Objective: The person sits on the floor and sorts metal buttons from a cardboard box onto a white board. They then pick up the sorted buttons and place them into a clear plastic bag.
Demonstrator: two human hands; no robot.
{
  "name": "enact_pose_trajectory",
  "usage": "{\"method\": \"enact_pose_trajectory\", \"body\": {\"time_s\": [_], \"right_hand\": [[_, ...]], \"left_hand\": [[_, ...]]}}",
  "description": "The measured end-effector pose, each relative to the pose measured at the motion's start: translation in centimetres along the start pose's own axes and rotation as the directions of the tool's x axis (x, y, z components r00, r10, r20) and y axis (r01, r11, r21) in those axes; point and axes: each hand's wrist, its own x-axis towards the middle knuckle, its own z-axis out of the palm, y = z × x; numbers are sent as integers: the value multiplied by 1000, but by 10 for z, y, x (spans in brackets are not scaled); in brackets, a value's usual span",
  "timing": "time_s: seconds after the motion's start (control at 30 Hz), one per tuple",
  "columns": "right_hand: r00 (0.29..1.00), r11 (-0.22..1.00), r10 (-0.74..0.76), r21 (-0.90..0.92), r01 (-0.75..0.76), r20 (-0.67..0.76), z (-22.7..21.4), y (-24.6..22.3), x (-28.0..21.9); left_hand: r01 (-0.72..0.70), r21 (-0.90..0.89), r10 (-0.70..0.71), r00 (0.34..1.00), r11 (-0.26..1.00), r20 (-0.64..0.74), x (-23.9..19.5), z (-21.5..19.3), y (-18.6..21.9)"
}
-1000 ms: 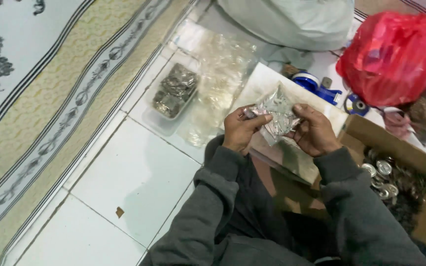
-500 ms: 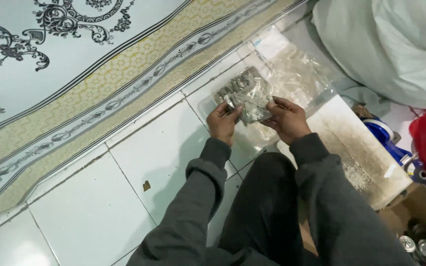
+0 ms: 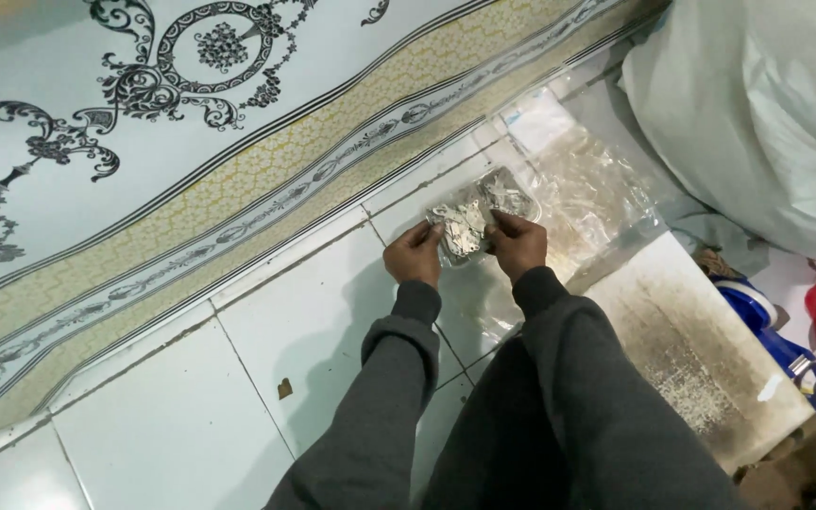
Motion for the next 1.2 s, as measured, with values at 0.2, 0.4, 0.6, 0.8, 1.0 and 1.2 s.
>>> {"method": "enact_pose_trajectory", "body": {"time_s": [0.2, 0.4, 0.6, 0.8, 1.0, 1.2], "right_hand": [[990, 866, -43, -500, -32, -138, 4, 5, 6], [869, 716, -485, -614, 332, -95, 8, 32, 10], [570, 291, -804, -723, 626, 169, 5, 24, 0], [541, 81, -736, -741, 667, 407, 28, -2, -28], [777, 141, -391, -803, 580, 493, 26, -6, -47], [838, 189, -202, -819, 541, 507, 24, -3, -50]], "left_hand": [[-170, 92, 177, 981, 981, -82, -1, 10, -13], [-299, 295, 332, 941, 907, -69, 10, 8, -41], [-819, 502, 690, 533, 278, 489, -7, -17, -27], [-811, 571, 657, 498, 124, 566, -9, -25, -19], [-765, 642, 620, 529, 54, 579, -15, -23, -17], [-721, 693, 614, 541, -13, 575, -16, -21, -22]]}}
